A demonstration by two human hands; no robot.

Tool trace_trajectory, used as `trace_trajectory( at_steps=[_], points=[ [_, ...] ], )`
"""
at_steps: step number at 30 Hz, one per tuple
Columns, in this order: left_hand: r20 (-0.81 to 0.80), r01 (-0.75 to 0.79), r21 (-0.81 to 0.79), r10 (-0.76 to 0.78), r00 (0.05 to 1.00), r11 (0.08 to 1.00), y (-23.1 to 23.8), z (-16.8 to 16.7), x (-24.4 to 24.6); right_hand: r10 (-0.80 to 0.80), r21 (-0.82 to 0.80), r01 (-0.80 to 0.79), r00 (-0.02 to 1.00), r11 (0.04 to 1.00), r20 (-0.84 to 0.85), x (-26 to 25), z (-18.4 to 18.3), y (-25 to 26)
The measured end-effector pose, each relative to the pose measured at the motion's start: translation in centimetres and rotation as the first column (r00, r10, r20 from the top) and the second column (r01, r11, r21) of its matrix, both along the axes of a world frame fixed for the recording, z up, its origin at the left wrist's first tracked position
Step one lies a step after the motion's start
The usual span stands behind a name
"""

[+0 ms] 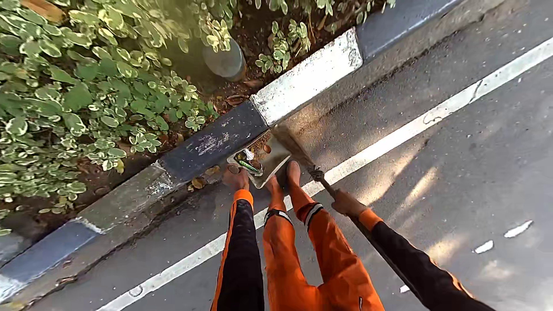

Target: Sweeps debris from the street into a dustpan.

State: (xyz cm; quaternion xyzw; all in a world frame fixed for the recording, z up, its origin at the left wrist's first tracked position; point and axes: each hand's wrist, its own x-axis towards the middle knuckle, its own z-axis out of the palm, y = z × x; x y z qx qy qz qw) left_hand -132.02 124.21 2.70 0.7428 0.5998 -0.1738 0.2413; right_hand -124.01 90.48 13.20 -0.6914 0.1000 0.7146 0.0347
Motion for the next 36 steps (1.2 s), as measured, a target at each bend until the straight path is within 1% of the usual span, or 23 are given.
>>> trace_trajectory(
  at_steps=[1,3,5,6,7,9,11,13,14,15,17,19,20,22,23,24,26,28,30,32,33,34,36],
  points=[
    [0.010,0.003,0.015,-0.003,1.000,1.000,-0.2,-0.3,0.1,-0.092,0.034,0.095,0.992,0.995,-0.088,-0.3,2.1,-0.9],
    [0.018,0.018,0.037,-0.019,1.000,0.999,-0.2,-0.6,0.0,-0.300,-0.006,0.304,0.935,0.953,-0.190,-0.5,7.1,-3.2],
    [0.010,0.008,0.035,-0.008,1.000,0.999,-0.2,-1.1,-0.1,-0.354,-0.055,0.351,0.932,0.935,-0.075,0.9,10.2,-6.3],
    [0.002,-0.003,0.036,0.003,1.000,0.999,-0.3,-1.3,-0.3,-0.318,-0.082,0.321,0.947,0.944,0.043,2.2,10.2,-7.9],
    [0.002,-0.008,0.047,0.008,1.000,0.999,-0.3,-1.5,-0.5,-0.231,-0.120,0.252,0.959,0.960,0.166,3.6,9.2,-8.9],
    [0.013,-0.010,0.058,0.009,1.000,0.998,0.2,-1.8,-1.3,-0.023,-0.216,0.105,0.937,0.971,0.349,6.5,5.1,-8.2],
    [0.031,-0.001,0.056,-0.001,1.000,0.998,1.0,-2.0,-2.5,0.071,-0.243,0.029,0.918,0.970,0.390,7.0,-0.8,-4.7],
    [0.066,0.013,0.030,-0.015,0.998,0.999,2.0,-1.7,-4.0,0.101,-0.151,-0.049,0.929,0.987,0.356,3.4,-6.1,0.3],
    [0.102,0.005,0.029,-0.008,0.995,1.000,2.8,-1.6,-4.7,0.111,-0.074,-0.092,0.944,0.993,0.311,0.4,-7.6,3.6],
    [0.133,-0.016,0.020,0.013,0.991,1.000,3.6,-1.6,-5.8,0.110,-0.001,-0.113,0.964,0.994,0.241,-2.6,-7.5,7.2],
    [0.190,-0.059,0.014,0.055,0.980,0.998,5.0,-1.7,-9.8,0.114,0.105,-0.127,0.986,0.986,0.122,-8.8,-5.4,11.6],
    [0.204,-0.102,0.017,0.096,0.974,0.995,6.9,-1.6,-13.4,0.113,0.164,-0.117,0.993,0.980,0.034,-11.4,-1.9,11.7],
    [0.176,-0.110,0.014,0.106,0.979,0.994,8.1,-1.2,-15.2,0.072,0.159,-0.067,0.997,0.985,-0.025,-11.6,0.7,10.7],
    [0.134,-0.086,0.047,0.079,0.988,0.995,10.9,-0.8,-19.4,-0.157,0.056,0.167,0.976,0.984,-0.148,-11.9,5.6,7.6],
    [0.132,-0.074,0.068,0.065,0.989,0.995,12.4,-0.7,-21.6,-0.245,-0.013,0.245,0.961,0.969,-0.129,-12.1,7.3,6.3],
    [0.122,-0.075,0.079,0.065,0.990,0.994,13.7,-0.6,-23.6,-0.264,-0.059,0.261,0.964,0.964,-0.045,-12.2,8.3,5.3],
    [0.103,-0.072,0.097,0.062,0.993,0.993,16.2,-0.5,-26.7,-0.112,-0.145,0.142,0.974,0.979,0.199,-11.9,7.2,5.4],
    [0.099,-0.058,0.099,0.048,0.994,0.993,18.2,0.0,-28.1,0.053,-0.216,0.029,0.930,0.976,0.365,-12.5,2.7,8.7],
    [0.125,-0.029,0.097,0.017,0.992,0.995,19.3,0.1,-27.9,0.084,-0.171,-0.020,0.923,0.985,0.376,-15.8,-3.0,14.3],
    [0.099,-0.021,0.059,0.015,0.995,0.998,20.1,-0.2,-26.7,0.112,-0.039,-0.105,0.947,0.994,0.303,-21.4,-6.7,20.8],
    [0.059,-0.023,0.042,0.020,0.998,0.999,20.4,-0.3,-26.1,0.124,-0.007,-0.126,0.964,0.992,0.237,-24.1,-6.5,23.5],
    [0.027,-0.019,0.030,0.018,0.999,0.999,20.7,-0.3,-26.0,0.118,-0.006,-0.119,0.979,0.993,0.165,-26.1,-5.2,25.5],
    [0.032,0.004,0.020,-0.004,0.999,1.000,21.3,-0.3,-26.6,0.021,0.016,-0.021,1.000,1.000,0.018,-28.0,-0.8,25.4]
  ],
)
